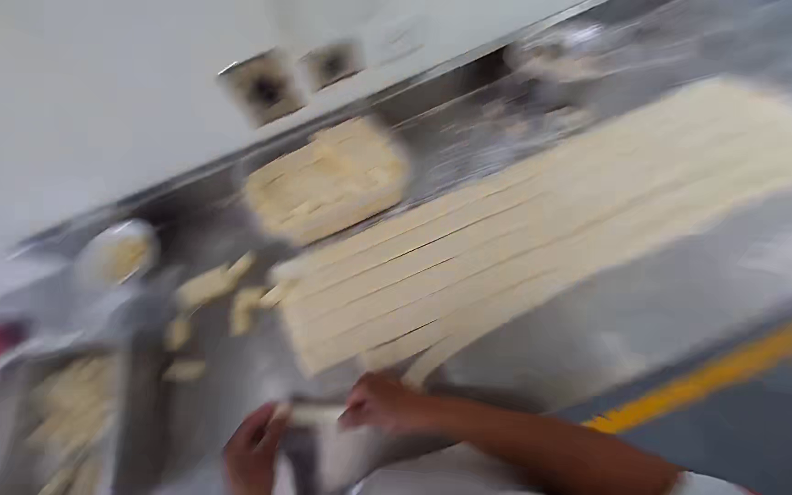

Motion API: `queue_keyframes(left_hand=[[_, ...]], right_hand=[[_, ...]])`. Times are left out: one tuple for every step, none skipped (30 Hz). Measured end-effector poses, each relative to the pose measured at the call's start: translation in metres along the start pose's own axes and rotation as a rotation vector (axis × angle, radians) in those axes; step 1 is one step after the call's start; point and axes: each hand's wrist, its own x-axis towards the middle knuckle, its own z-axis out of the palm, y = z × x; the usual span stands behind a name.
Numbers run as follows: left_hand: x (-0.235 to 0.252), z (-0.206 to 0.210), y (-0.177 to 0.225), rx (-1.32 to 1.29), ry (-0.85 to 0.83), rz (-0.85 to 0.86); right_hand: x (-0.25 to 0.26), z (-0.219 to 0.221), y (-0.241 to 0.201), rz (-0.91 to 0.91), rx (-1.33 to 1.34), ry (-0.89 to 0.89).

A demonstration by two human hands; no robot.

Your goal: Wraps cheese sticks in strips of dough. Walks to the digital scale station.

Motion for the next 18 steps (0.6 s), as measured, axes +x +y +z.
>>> queue_keyframes(left_hand=[[0.002, 0.001, 0.001, 0.046, 0.078, -0.058], [0.006, 0.001, -0.001, 0.089, 0.122, -0.091], [0.009, 0.001, -0.005, 0.135, 0.147, -0.097], [0.011, 0.001, -0.011, 0.176, 0.174, -0.076], [0.012, 0.003, -0.016, 0.209, 0.205, -0.036], [0.014, 0.005, -0.02, 0.237, 0.236, 0.011], [0.015, 0.008, -0.023, 0.264, 0.272, 0.077], [0.017, 0.012, -0.026, 0.289, 0.306, 0.151], [0.018, 0.016, -0.031, 0.324, 0.339, 0.232], [0.017, 0.019, -0.035, 0.361, 0.364, 0.306], [0.016, 0.021, -0.039, 0.399, 0.382, 0.371], [0.014, 0.024, -0.042, 0.44, 0.397, 0.435], [0.012, 0.026, -0.045, 0.479, 0.402, 0.492], [0.009, 0.028, -0.047, 0.508, 0.391, 0.537], [0.005, 0.029, -0.048, 0.528, 0.369, 0.564], [0.0, 0.03, -0.049, 0.545, 0.347, 0.588], [-0.004, 0.031, -0.05, 0.562, 0.322, 0.608], [-0.009, 0.032, -0.051, 0.583, 0.296, 0.626]], right_hand=[[0.01, 0.004, 0.0, 0.028, -0.015, -0.05], [0.019, 0.006, 0.0, 0.061, -0.035, -0.086], [0.025, 0.008, 0.0, 0.1, -0.047, -0.114], [0.029, 0.011, -0.001, 0.131, -0.049, -0.127], [0.031, 0.014, 0.0, 0.154, -0.045, -0.134], [0.033, 0.016, 0.001, 0.172, -0.032, -0.139], [0.034, 0.017, 0.001, 0.184, -0.014, -0.14], [0.035, 0.017, 0.002, 0.187, 0.003, -0.136], [0.035, 0.018, 0.002, 0.189, 0.022, -0.133], [0.035, 0.017, 0.003, 0.19, 0.042, -0.132], [0.034, 0.016, 0.002, 0.195, 0.06, -0.143], [0.032, 0.015, 0.001, 0.199, 0.074, -0.155], [0.031, 0.014, 0.001, 0.197, 0.086, -0.169], [0.03, 0.014, 0.001, 0.196, 0.095, -0.185], [0.029, 0.015, 0.001, 0.199, 0.105, -0.201], [0.029, 0.015, 0.002, 0.204, 0.11, -0.212], [0.03, 0.015, 0.003, 0.211, 0.112, -0.222], [0.031, 0.015, 0.004, 0.216, 0.115, -0.231]])
